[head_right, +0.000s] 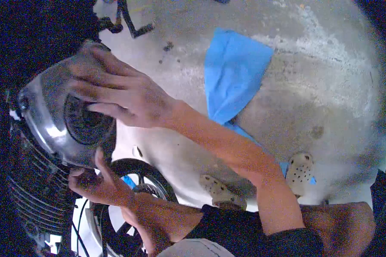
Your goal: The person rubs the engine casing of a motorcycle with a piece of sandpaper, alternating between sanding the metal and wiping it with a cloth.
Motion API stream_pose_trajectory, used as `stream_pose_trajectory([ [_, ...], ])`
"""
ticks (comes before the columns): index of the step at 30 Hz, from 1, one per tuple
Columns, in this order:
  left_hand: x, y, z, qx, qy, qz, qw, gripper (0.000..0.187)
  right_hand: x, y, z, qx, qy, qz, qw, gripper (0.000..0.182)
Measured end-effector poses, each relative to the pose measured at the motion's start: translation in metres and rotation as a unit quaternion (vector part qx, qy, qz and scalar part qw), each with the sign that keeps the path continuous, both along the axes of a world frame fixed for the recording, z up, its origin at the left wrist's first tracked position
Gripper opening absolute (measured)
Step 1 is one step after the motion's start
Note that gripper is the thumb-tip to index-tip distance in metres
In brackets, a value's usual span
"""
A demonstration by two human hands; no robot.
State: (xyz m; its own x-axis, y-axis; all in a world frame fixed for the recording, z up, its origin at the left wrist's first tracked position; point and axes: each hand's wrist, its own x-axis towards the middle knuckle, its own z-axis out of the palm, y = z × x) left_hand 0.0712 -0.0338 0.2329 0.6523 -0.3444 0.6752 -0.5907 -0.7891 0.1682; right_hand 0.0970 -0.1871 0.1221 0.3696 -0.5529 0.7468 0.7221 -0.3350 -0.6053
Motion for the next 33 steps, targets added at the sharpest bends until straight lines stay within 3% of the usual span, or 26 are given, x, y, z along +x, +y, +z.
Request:
stream_pose_trajectory([
  [4,0.005,0.003,-0.004,-0.007,-0.019,-0.04,0.999,0.047,0.0,-0.006,0.009,0.025,0.033,0.016,0.999,0.043],
  [6,0.002,0.005,-0.004,-0.067,0.023,-0.017,0.997,0.048,0.004,-0.007,0.017,-0.05,-0.03,-0.027,0.998,0.043],
  [8,0.003,0.004,0.003,-0.024,-0.004,-0.022,0.999,0.048,0.004,0.0,-0.017,-0.07,-0.056,0.008,0.996,0.043],
  [10,0.003,0.002,0.0,-0.017,0.005,-0.002,1.0,0.046,-0.005,0.0,-0.023,-0.01,0.099,-0.016,0.995,0.044],
  [12,0.004,0.006,-0.005,-0.031,0.009,-0.012,0.999,0.047,-0.004,-0.001,-0.008,0.044,0.081,0.002,0.996,0.042],
  [14,0.004,0.012,-0.001,0.003,-0.018,0.005,1.0,0.048,0.001,-0.009,0.01,-0.019,-0.012,-0.008,1.0,0.043],
  [15,-0.001,0.0,0.0,-0.048,0.026,-0.01,0.998,0.046,0.002,-0.007,0.004,-0.015,-0.015,0.001,1.0,0.044],
  [16,0.001,0.006,0.001,0.013,-0.003,0.004,1.0,0.043,-0.001,0.002,0.0,-0.02,-0.021,-0.004,1.0,0.044],
  [18,0.01,0.005,0.0,-0.001,-0.015,-0.054,0.998,0.043,-0.008,0.004,0.005,0.039,0.034,0.023,0.998,0.046],
  [20,0.002,0.008,-0.005,-0.095,0.057,-0.045,0.993,0.042,-0.005,0.002,0.01,0.035,0.042,0.029,0.998,0.044],
  [22,0.0,0.01,0.005,0.054,-0.016,0.03,0.998,0.041,0.001,0.0,0.014,-0.052,-0.009,-0.033,0.998,0.043],
  [24,0.003,0.004,0.003,-0.026,0.017,-0.018,0.999,0.04,0.0,0.014,-0.008,-0.018,-0.003,-0.017,1.0,0.041],
  [26,0.006,0.001,-0.004,-0.049,0.013,-0.019,0.999,0.039,-0.007,0.026,-0.016,0.11,0.047,0.026,0.992,0.041],
  [30,-0.002,0.003,0.0,-0.058,0.031,-0.017,0.998,0.04,-0.006,0.01,0.015,0.047,-0.017,-0.002,0.999,0.042],
  [31,0.001,0.008,0.0,0.002,-0.006,-0.008,1.0,0.041,-0.005,0.013,0.007,0.08,0.011,-0.013,0.997,0.042],
  [33,0.005,0.001,-0.004,-0.071,0.029,-0.035,0.996,0.042,-0.008,0.011,0.008,0.085,0.021,-0.013,0.996,0.043],
])
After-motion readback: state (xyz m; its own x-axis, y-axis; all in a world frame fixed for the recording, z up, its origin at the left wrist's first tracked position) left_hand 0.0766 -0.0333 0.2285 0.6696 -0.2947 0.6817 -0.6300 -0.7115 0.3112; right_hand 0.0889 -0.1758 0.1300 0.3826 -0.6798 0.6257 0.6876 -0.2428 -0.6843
